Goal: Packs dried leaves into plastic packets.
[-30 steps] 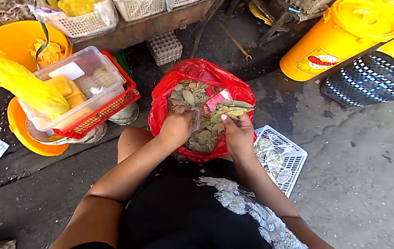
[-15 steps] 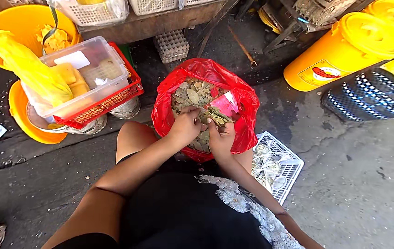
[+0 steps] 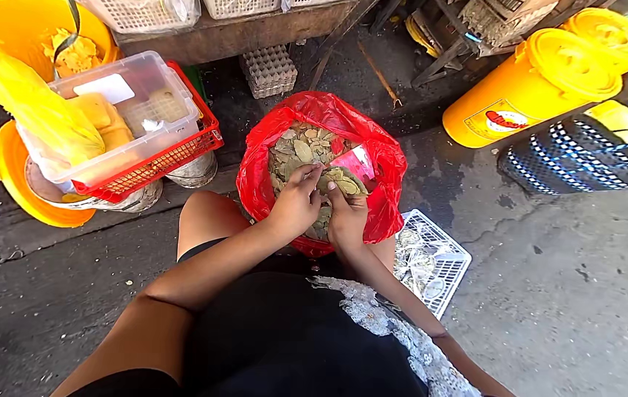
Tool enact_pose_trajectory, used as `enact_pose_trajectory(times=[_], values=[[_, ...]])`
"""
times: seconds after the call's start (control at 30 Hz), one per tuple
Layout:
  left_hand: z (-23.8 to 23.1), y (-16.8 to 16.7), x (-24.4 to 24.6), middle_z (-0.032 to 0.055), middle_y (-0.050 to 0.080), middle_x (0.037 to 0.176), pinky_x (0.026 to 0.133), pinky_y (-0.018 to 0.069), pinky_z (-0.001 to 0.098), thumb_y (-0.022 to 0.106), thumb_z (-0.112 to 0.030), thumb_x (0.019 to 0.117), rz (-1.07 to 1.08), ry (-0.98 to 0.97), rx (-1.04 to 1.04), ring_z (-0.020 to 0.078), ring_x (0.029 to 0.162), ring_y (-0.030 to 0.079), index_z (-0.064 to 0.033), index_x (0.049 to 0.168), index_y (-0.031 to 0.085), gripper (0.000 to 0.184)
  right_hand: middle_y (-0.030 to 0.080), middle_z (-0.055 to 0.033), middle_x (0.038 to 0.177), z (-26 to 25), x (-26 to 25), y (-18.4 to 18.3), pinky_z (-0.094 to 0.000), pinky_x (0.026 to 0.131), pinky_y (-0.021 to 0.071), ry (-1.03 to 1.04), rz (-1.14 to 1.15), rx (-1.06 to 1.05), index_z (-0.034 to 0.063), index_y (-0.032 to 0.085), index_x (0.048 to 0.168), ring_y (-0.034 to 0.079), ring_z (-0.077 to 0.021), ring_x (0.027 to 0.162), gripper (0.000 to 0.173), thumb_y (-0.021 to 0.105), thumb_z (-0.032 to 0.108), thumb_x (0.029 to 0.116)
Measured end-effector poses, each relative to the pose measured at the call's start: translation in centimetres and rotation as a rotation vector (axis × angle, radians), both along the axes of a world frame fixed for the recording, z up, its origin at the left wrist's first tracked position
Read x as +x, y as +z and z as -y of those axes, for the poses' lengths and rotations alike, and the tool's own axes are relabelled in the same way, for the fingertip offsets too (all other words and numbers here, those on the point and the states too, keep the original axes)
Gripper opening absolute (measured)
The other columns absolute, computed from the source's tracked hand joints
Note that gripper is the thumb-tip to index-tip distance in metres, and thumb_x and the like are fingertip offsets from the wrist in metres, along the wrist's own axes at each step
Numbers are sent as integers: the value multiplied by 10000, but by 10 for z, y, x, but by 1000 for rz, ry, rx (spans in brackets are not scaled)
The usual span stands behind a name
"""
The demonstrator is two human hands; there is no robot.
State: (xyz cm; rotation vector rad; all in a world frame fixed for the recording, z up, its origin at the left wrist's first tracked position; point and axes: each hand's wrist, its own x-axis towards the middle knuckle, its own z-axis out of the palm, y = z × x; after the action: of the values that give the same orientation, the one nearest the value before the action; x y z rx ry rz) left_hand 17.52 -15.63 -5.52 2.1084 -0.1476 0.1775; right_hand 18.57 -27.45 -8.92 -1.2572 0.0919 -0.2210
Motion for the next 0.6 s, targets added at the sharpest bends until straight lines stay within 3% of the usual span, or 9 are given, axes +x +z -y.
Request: enact_pose_trajectory(times=[0.07,0.13,0.17,0.27,0.37,0.47,0.53,0.6], values=[[2,-3,-1,198,538,1457,892,584,319,614,19,946,29,16,-8,219,1129,666,25,1395,595,450,744,-33,940,-3,-1,-5,-297,829,604,29,3,13,13,664,1110,714,-102,876,214,657,-75,915],[0,-2,-2,196,531,1473,921,573,317,613,16,952,49,19,-2,223,1179,649,30,1383,602,431,732,-8,963,-1,0,-16,-280,840,600,63,68,-165,38,639,1039,704,-70,908,180,703,-43,891],[-2,-2,-2,193,528,1479,934,568,317,611,17,956,52,14,0,222,1196,642,29,1385,600,429,711,-17,1021,3,2,-19,-279,896,577,71,107,-320,33,649,1018,680,-69,988,155,723,6,884],[-7,-3,-1,169,555,1471,965,559,314,633,38,929,77,8,-28,205,1230,635,17,1377,615,449,705,-148,1208,22,9,-12,-459,1104,436,163,189,-717,-2,732,1082,585,-264,1272,207,705,80,893],[-7,-5,-2,164,577,1455,1005,540,317,653,35,917,89,-9,-71,197,1250,629,23,1363,627,447,701,-155,1238,35,12,7,-408,1024,527,343,97,-857,-1,693,1248,659,-201,1178,314,672,111,956],[-1,-9,-3,169,583,1443,938,566,296,647,30,921,102,-32,-93,181,1159,668,36,1347,633,426,718,-154,1206,42,11,23,-420,990,541,372,31,-937,23,667,1312,691,-204,1115,361,667,177,986],[0,-8,-3,168,566,1464,941,567,296,646,28,925,85,-45,-112,178,1160,668,37,1364,617,441,713,-160,1191,43,6,26,-400,992,543,307,58,-920,17,667,1301,687,-205,1111,369,691,176,968],[0,-7,-4,171,567,1457,917,572,292,649,33,918,102,-41,-114,175,1129,672,34,1366,617,449,729,-132,1084,40,1,21,-357,935,557,191,164,-908,13,720,1164,689,-188,1041,259,711,150,944]])
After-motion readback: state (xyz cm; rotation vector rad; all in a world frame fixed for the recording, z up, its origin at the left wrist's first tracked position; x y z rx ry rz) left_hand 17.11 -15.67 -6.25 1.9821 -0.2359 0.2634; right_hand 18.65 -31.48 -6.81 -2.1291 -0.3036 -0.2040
